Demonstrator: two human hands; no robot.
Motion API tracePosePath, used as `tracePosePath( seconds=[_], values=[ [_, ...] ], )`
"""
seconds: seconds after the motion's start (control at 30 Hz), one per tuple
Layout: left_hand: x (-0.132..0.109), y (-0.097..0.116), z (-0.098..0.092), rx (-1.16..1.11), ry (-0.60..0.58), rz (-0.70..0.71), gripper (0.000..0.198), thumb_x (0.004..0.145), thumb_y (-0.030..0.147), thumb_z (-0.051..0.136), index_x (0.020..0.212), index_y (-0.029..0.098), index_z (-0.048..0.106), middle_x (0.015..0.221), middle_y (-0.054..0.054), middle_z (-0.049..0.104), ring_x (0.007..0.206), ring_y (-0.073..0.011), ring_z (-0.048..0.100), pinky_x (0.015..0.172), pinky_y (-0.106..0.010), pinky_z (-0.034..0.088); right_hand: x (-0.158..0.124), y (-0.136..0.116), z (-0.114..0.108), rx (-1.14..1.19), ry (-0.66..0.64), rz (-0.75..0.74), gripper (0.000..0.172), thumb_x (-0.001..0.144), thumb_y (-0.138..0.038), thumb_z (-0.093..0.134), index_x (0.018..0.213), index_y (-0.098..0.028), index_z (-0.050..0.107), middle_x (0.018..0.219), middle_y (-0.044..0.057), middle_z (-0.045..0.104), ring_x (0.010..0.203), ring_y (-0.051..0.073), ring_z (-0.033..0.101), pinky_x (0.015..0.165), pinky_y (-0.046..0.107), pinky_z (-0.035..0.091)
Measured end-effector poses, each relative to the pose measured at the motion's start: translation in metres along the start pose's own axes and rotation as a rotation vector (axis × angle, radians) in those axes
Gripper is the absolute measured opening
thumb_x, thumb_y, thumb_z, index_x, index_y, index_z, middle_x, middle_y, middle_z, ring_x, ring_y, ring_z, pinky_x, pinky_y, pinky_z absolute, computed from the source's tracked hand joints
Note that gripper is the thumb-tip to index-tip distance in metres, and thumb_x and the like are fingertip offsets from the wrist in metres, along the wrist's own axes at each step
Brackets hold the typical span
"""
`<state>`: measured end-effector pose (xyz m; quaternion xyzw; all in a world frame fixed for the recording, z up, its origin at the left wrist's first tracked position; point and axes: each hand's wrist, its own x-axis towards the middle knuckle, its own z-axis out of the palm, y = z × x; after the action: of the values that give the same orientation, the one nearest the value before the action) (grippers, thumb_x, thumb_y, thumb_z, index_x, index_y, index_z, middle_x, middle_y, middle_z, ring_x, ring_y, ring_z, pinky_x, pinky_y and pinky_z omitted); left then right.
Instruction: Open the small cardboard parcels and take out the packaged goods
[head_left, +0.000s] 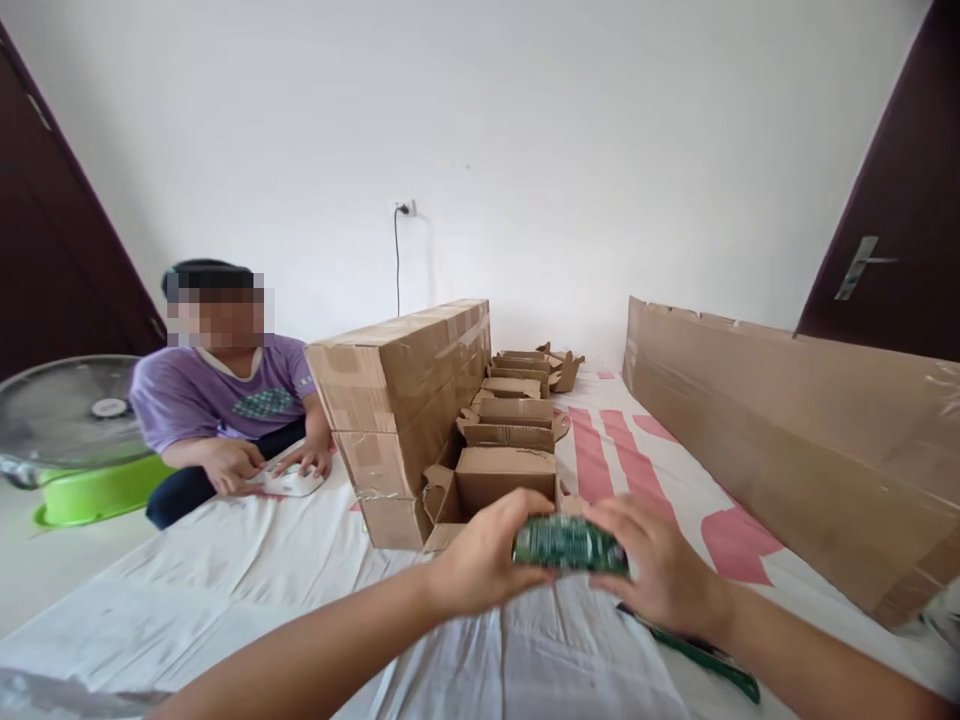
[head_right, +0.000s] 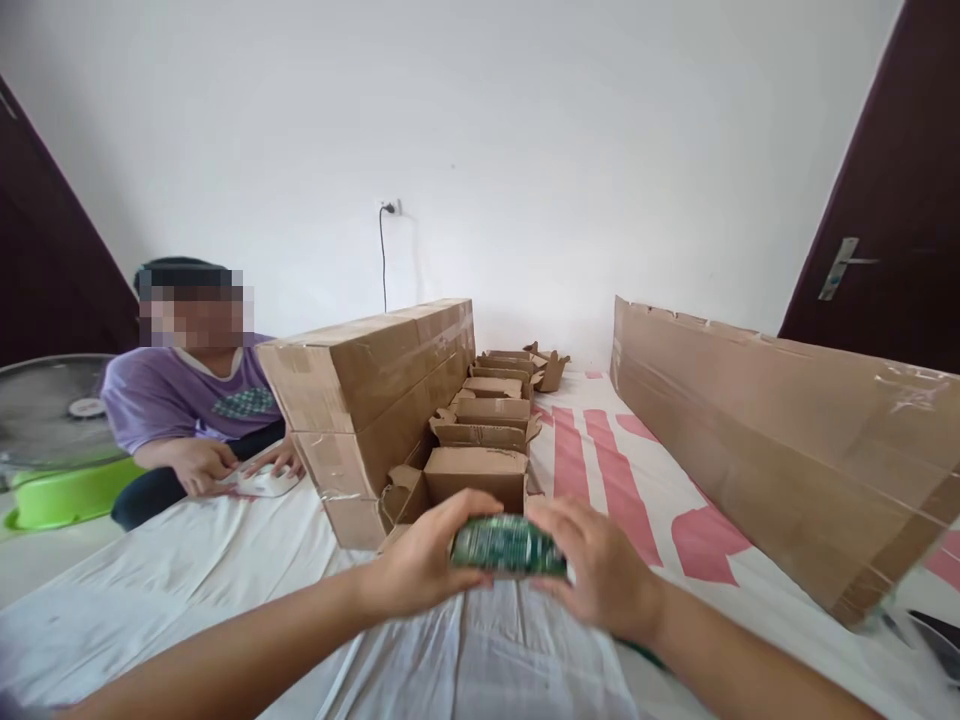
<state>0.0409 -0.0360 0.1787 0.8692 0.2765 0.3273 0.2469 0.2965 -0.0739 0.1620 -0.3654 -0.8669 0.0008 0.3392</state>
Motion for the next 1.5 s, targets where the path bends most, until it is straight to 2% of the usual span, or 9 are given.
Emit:
tracePosePath(
  seconds=[0.07, 0.23, 0.4, 0.5, 0.6, 0.87, 1.0, 1.3, 1.5],
  values=[
    [-0.04, 0.009, 0.012, 0.05, -0.099, 0.149, 0.057, 0.077, 0.04, 0.076, 0.128, 0.023, 0.055, 0.117, -0.012, 0.066, 0.103, -0.0272, 0.063, 0.093, -0.039, 0.05, -0.036, -0.022, 0.006, -0.035, -0.088, -0.104, 0.056, 0.085, -0.036, 0.068, 0.137, -0.02, 0.053, 0.121, 0.014, 0.067, 0.112, 0.031, 0.063, 0.098, 0.045, 0.051],
    [-0.088, -0.026, 0.046, 0.08, -0.305, -0.034, 0.062, 0.076, 0.036, 0.075, 0.134, 0.027, 0.053, 0.121, -0.01, 0.066, 0.106, -0.0293, 0.065, 0.093, -0.039, 0.052, -0.061, -0.031, 0.064, 0.092, -0.425, 0.049, 0.063, 0.08, -0.044, 0.072, 0.134, -0.015, 0.056, 0.12, 0.017, 0.067, 0.105, 0.032, 0.063, 0.093, 0.045, 0.053],
    [-0.09, -0.099, 0.049, 0.276, -0.159, -0.122, 0.057, 0.075, 0.025, 0.071, 0.129, 0.028, 0.055, 0.124, -0.006, 0.065, 0.112, -0.0257, 0.063, 0.099, -0.038, 0.05, -0.034, -0.011, 0.122, 0.165, -0.356, 0.254, 0.063, 0.077, -0.022, 0.067, 0.138, -0.017, 0.051, 0.135, 0.016, 0.056, 0.123, 0.032, 0.052, 0.109, 0.048, 0.041],
    [-0.101, -0.129, 0.042, 0.397, -0.037, -0.217, 0.053, 0.073, 0.013, 0.066, 0.124, 0.028, 0.059, 0.131, -0.008, 0.06, 0.124, -0.0311, 0.054, 0.107, -0.05, 0.043, -0.034, -0.007, 0.134, 0.186, -0.357, 0.287, 0.059, 0.079, -0.018, 0.062, 0.137, -0.017, 0.052, 0.142, 0.015, 0.05, 0.128, 0.03, 0.049, 0.112, 0.046, 0.038],
    [-0.118, -0.147, 0.046, 0.454, 0.058, -0.3, 0.055, 0.072, 0.007, 0.06, 0.123, 0.028, 0.06, 0.135, -0.009, 0.056, 0.129, -0.0348, 0.049, 0.107, -0.059, 0.04, -0.052, -0.007, 0.134, 0.214, -0.439, 0.283, 0.051, 0.077, -0.018, 0.064, 0.128, -0.014, 0.06, 0.14, 0.016, 0.052, 0.127, 0.029, 0.05, 0.11, 0.043, 0.04],
    [-0.139, -0.163, 0.074, 0.434, 0.237, -0.352, 0.058, 0.085, 0.018, 0.053, 0.141, 0.022, 0.038, 0.145, -0.013, 0.041, 0.133, -0.0306, 0.047, 0.108, -0.051, 0.044, -0.082, -0.004, 0.109, 0.261, -0.432, 0.382, 0.028, 0.074, -0.018, 0.063, 0.101, -0.02, 0.071, 0.105, 0.007, 0.071, 0.099, 0.022, 0.064, 0.09, 0.033, 0.05],
    [-0.141, -0.165, 0.074, 0.411, 0.308, -0.373, 0.049, 0.088, 0.024, 0.052, 0.136, 0.023, 0.041, 0.14, -0.012, 0.044, 0.126, -0.0296, 0.054, 0.103, -0.049, 0.049, -0.086, 0.001, 0.092, 0.206, -0.405, 0.457, 0.02, 0.075, -0.018, 0.06, 0.092, -0.02, 0.07, 0.093, 0.005, 0.072, 0.089, 0.02, 0.066, 0.083, 0.031, 0.051],
    [-0.143, -0.172, 0.072, 0.375, 0.356, -0.384, 0.043, 0.087, 0.027, 0.051, 0.129, 0.02, 0.047, 0.122, -0.012, 0.064, 0.114, -0.0291, 0.063, 0.095, -0.049, 0.053, -0.137, 0.048, 0.06, -0.165, -0.368, 0.641, 0.041, 0.07, -0.019, 0.063, 0.111, -0.023, 0.069, 0.109, 0.01, 0.068, 0.104, 0.03, 0.061, 0.092, 0.045, 0.047],
    [-0.144, -0.175, 0.073, 0.358, 0.351, -0.412, 0.046, 0.087, 0.031, 0.05, 0.132, 0.018, 0.045, 0.121, -0.013, 0.064, 0.114, -0.0301, 0.063, 0.096, -0.05, 0.052, -0.18, 0.06, 0.061, -0.22, -0.305, 0.58, 0.045, 0.086, -0.027, 0.053, 0.13, -0.02, 0.061, 0.124, 0.013, 0.065, 0.114, 0.03, 0.059, 0.098, 0.047, 0.047]
  ],
)
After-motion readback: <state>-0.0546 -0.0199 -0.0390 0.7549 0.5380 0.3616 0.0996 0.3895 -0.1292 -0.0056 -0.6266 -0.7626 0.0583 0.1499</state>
